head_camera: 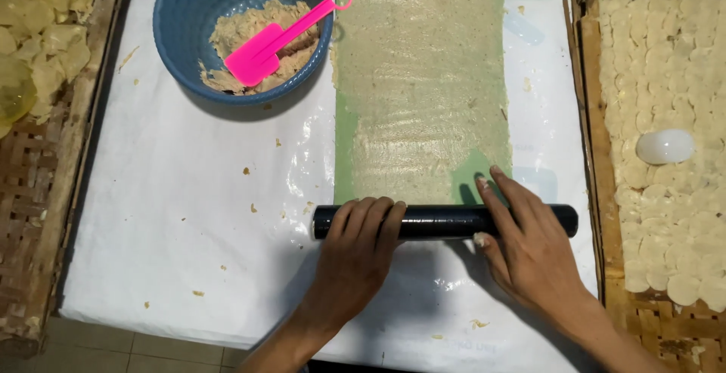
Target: Flatten and shape portions of dough using a cylindrical rolling tool on a flat surface.
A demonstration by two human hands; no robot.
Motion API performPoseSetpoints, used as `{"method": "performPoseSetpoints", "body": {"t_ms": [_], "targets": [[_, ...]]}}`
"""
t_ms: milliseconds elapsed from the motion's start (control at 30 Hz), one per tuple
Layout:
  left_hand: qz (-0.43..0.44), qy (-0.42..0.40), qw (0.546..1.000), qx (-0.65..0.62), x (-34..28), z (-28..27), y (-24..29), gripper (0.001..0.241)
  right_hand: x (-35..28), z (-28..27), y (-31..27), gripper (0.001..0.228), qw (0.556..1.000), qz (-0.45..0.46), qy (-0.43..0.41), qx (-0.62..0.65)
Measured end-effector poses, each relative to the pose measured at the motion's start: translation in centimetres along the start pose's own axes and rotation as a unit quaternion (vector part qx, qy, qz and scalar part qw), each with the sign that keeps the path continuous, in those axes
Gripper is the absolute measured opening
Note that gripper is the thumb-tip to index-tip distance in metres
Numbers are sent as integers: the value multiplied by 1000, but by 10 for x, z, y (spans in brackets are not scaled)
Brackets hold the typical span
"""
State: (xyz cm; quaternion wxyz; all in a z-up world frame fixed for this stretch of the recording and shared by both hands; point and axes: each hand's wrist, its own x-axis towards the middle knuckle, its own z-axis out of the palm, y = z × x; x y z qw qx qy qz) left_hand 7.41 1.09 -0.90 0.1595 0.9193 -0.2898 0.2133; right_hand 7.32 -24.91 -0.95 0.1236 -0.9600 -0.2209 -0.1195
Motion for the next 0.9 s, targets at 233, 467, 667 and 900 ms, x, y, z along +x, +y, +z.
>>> {"method": "performPoseSetpoints", "body": {"t_ms": [233,467,667,900], "targets": [[-38,-63,997,-26,32,-9,-14,40,60,9,7,53,1000,-17,-22,0],[-123,-186,975,16,84,53,-73,77,135,44,46,72,998,51,-41,-10],[-146,-155,977,0,117,60,-99,78,170,46,57,73,996,85,5,25],[-78,-61,994,-50,34,17,-15,68,63,35,18,81,998,30,-53,13]]}}
